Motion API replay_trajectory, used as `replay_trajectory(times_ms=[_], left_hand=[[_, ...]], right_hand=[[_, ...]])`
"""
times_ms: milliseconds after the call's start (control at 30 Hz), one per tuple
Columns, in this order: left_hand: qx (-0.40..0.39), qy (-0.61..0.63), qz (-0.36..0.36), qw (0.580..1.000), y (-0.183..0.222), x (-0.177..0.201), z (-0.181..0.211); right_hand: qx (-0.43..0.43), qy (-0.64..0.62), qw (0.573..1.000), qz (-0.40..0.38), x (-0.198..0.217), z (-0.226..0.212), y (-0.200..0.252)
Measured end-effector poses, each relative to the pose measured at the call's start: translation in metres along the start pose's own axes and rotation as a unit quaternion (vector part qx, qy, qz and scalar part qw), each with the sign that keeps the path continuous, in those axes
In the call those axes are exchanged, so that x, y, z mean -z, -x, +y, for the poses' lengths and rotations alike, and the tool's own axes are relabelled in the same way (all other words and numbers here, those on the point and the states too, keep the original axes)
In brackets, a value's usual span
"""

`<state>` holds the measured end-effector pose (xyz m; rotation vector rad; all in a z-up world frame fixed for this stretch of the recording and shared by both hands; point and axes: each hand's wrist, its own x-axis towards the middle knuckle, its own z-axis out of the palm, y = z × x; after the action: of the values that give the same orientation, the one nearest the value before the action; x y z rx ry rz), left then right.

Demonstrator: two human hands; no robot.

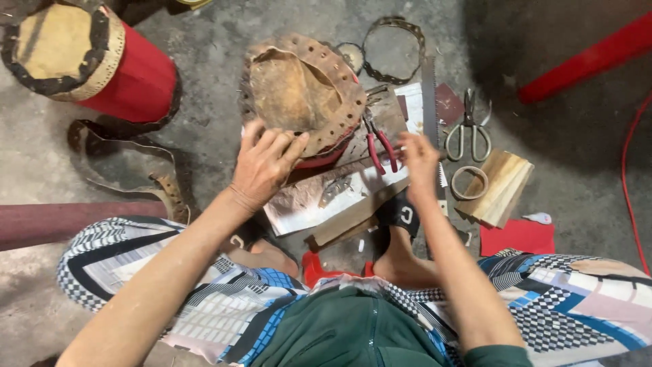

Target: The person is finishing the top of a drum base by trimming excess material with pliers and a saw, then fitting a metal ring.

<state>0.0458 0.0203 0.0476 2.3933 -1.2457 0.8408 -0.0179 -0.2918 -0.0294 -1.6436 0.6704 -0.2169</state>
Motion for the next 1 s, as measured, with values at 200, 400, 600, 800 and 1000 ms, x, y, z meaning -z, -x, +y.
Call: replay_trajectory(times_ms=[200,400,600,800,1000], left_hand=[[0.092,0.074,-0.039,0.992,0.012,-0.005,0.003],[0.124,0.06,-0.058,0.989,0.007,0.001,0.012],[0.156,0.068,-0.021,0.985,0.022,-0.008,0.012],[0.179,0.044,-0.007,0.983,0.028,-0.016,0.015],[0.164,0.015,0.011,0.986,0.025,-0.017,0.008]], right_hand=[[-0.121,-0.186,0.975,0.0,-0.062,0.006,0.075],[0.116,-0.124,0.986,-0.006,-0.039,-0.105,0.057],[0.216,-0.05,0.972,-0.072,-0.082,-0.11,0.025],[0.331,0.073,0.937,-0.079,-0.107,-0.069,0.012],[0.137,-0.045,0.978,-0.153,-0.102,-0.127,0.043]])
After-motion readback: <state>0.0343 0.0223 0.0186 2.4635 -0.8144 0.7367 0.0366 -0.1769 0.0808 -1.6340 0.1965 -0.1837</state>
